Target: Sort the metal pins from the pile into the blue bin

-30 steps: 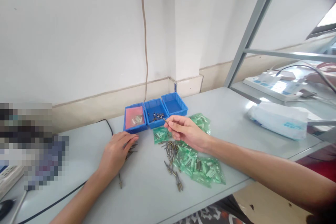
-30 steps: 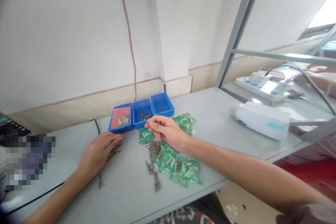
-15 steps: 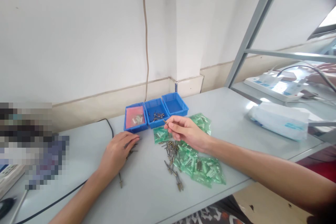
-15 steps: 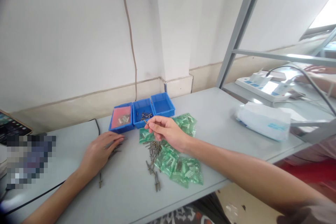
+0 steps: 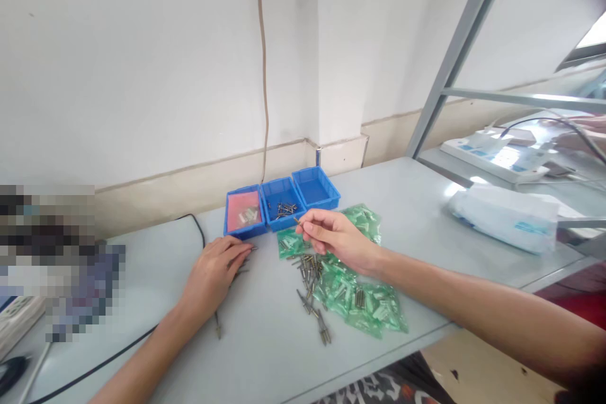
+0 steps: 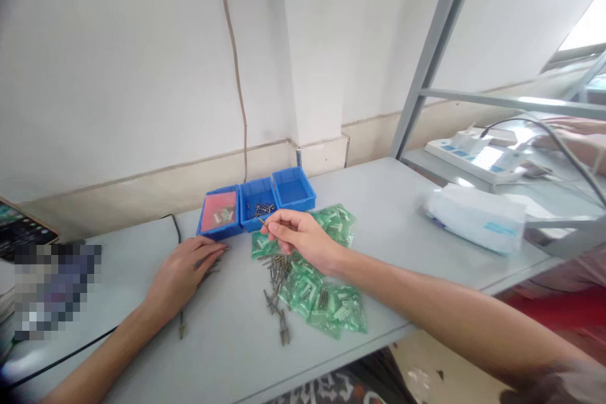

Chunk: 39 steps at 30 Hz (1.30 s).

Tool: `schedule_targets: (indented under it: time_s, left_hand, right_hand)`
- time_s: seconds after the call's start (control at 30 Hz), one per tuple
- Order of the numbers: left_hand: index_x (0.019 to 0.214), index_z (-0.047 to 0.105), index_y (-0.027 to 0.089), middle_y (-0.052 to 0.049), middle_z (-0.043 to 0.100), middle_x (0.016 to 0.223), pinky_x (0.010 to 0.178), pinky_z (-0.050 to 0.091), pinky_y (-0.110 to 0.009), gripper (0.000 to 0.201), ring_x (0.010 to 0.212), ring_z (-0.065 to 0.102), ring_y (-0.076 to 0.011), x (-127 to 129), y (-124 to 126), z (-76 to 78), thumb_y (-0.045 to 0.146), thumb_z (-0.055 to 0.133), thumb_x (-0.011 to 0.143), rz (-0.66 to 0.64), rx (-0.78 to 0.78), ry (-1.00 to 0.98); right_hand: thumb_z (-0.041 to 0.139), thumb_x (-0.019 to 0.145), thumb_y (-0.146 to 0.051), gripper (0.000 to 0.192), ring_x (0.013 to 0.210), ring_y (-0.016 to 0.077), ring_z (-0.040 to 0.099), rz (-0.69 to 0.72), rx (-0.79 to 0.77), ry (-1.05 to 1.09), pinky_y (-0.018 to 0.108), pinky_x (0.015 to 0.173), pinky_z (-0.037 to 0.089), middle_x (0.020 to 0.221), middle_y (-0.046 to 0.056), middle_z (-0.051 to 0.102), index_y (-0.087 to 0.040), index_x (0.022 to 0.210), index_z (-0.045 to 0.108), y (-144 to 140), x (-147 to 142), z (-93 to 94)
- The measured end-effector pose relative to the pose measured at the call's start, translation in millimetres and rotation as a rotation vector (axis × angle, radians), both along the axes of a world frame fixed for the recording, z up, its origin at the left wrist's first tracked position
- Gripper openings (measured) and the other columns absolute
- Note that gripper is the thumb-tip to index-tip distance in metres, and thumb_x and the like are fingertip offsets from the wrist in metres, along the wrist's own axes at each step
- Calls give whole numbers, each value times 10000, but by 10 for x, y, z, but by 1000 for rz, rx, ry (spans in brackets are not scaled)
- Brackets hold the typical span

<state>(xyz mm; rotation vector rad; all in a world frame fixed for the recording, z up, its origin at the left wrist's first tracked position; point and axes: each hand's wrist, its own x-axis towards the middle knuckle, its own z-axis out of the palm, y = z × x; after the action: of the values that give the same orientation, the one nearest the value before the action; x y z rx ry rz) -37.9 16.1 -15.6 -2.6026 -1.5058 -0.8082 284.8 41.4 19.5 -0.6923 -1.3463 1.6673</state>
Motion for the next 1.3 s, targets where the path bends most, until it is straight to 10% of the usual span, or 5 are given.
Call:
schedule_targets:
  time_s: [1.3]
  left_hand:
    - [1123, 599, 261, -33, 718, 1024, 870, 561, -393, 216, 933, 693, -249, 138, -121, 156, 432, 467, 1107, 210, -36, -186]
  right_hand:
    - [783, 963, -507, 320, 601, 87, 462, -65, 118, -115, 267, 591, 386, 850, -32, 562, -220, 998, 645, -32, 9, 64]
